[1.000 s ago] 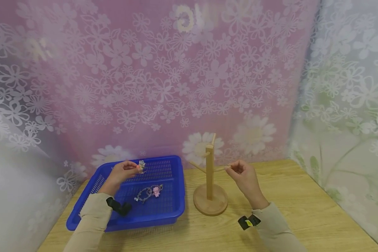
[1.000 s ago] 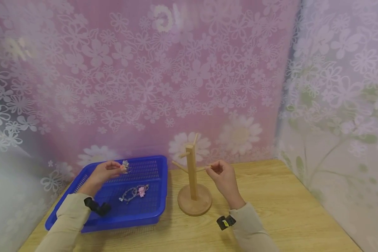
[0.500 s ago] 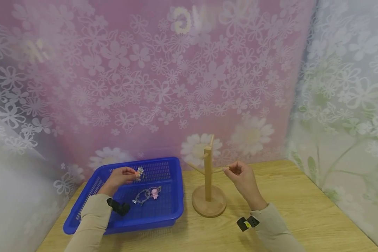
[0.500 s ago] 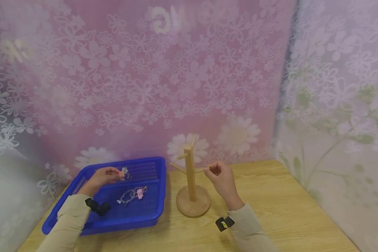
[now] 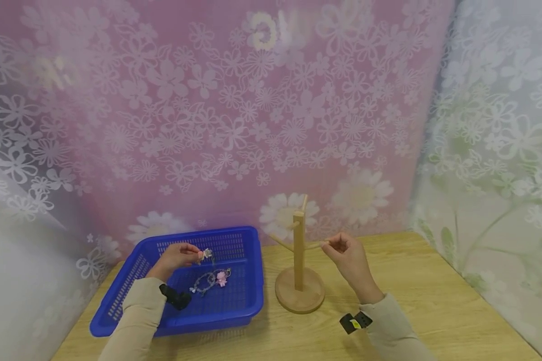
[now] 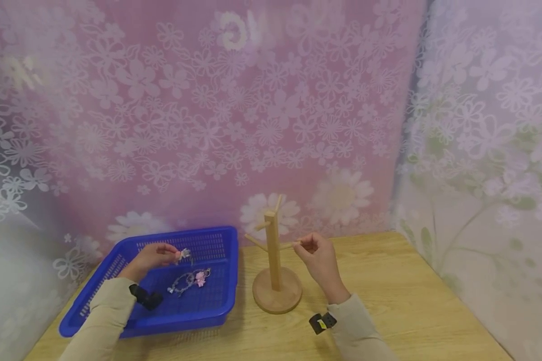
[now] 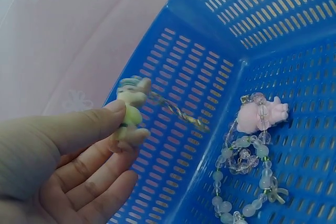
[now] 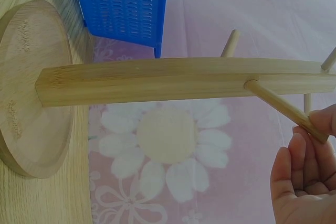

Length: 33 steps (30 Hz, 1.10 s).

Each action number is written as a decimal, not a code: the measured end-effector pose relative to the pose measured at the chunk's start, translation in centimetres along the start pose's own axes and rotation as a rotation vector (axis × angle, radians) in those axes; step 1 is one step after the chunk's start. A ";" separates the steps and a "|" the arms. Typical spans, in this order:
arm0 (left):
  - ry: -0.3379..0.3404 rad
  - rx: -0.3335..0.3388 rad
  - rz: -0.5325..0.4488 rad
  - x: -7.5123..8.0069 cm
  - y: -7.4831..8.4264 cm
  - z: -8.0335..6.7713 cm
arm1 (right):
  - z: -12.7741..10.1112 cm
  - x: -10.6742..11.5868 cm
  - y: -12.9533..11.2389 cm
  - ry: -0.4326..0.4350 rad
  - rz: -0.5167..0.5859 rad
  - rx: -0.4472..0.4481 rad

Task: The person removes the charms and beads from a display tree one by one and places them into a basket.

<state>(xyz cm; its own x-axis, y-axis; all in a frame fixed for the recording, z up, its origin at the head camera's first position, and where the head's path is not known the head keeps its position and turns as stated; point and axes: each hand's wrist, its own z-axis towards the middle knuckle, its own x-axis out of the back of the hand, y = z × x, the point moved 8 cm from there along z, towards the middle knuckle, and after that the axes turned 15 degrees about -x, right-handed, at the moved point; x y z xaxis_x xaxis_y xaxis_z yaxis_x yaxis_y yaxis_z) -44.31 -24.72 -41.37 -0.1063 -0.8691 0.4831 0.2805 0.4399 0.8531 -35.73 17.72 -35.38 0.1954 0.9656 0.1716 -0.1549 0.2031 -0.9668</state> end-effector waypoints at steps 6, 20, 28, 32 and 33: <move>0.006 0.015 0.002 0.0 -0.7 0.0 | -0.2 -0.1 0.0 0.003 -0.005 0.005; -0.001 0.007 0.040 0.0 -0.6 -0.6 | -0.4 -0.3 0.2 0.012 -0.027 -0.023; 0.037 0.027 -0.017 0.2 -0.1 -0.3 | -0.2 -0.2 0.3 -0.005 -0.044 -0.027; 0.037 -0.002 -0.039 0.2 1.1 -0.3 | 0.1 0.0 0.4 -0.004 -0.043 -0.027; 0.039 -0.008 -0.044 0.3 1.3 -0.3 | 0.1 0.0 0.3 -0.006 -0.044 -0.024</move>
<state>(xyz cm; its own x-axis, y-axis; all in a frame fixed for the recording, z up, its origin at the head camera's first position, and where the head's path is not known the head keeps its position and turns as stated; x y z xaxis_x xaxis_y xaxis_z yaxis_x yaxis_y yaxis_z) -43.69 -24.52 -40.15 -0.0813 -0.8957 0.4372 0.2836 0.3997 0.8716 -35.87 17.78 -35.70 0.1962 0.9567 0.2152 -0.1232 0.2418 -0.9625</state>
